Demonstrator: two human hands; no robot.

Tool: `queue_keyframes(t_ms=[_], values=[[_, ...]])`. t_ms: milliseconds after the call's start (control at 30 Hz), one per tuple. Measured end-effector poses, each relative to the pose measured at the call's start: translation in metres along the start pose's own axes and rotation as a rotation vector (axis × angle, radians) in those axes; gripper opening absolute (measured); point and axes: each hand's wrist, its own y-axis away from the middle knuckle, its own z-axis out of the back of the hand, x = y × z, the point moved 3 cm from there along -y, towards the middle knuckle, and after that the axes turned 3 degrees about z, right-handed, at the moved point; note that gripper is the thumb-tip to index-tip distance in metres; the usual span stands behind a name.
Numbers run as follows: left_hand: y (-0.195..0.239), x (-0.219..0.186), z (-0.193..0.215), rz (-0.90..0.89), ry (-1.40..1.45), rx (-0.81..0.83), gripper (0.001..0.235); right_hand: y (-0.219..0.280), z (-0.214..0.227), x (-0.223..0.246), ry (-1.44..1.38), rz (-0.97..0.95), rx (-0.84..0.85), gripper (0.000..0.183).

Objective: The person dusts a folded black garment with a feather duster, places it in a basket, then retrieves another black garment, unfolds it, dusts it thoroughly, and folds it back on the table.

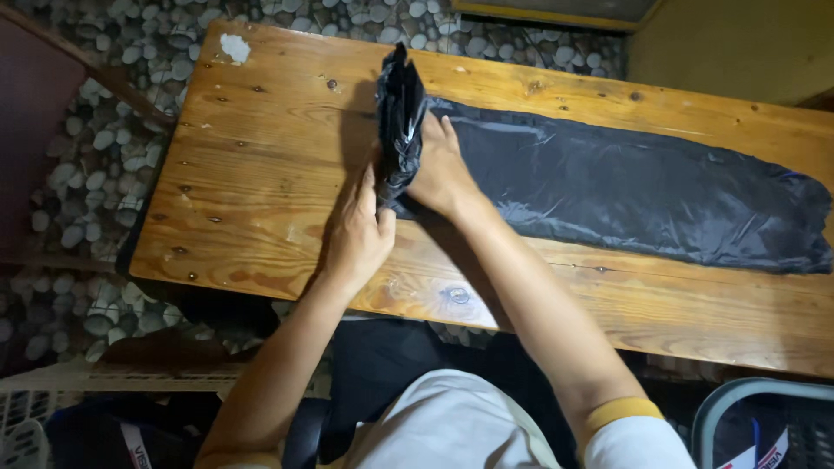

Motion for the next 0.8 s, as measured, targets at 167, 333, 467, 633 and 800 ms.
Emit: queue_keyframes(t_ms=[167,333,467,633,800], values=[[0.005,0.01,-0.015,-0.056,0.033,0.095,0.081,0.018,0.05,-0.013,-0.5,-0.271,-0.335,0.063],[0.008,0.013,-0.028,-0.138,-0.157,0.201,0.085,0.047,0.062,-0.02,-0.436,-0.374,-0.253,0.081],[0.013,0.012,-0.036,-0.187,-0.255,0.291,0.07,0.063,0.058,-0.012,0.042,-0.09,-0.326,0.07],[0.01,0.014,-0.035,-0.191,-0.255,0.403,0.077,0.076,0.048,0.006,0.282,0.04,-0.202,0.053],[-0.013,0.007,-0.013,-0.242,-0.223,0.594,0.081,0.08,0.026,-0.009,0.366,-0.003,-0.199,0.053]])
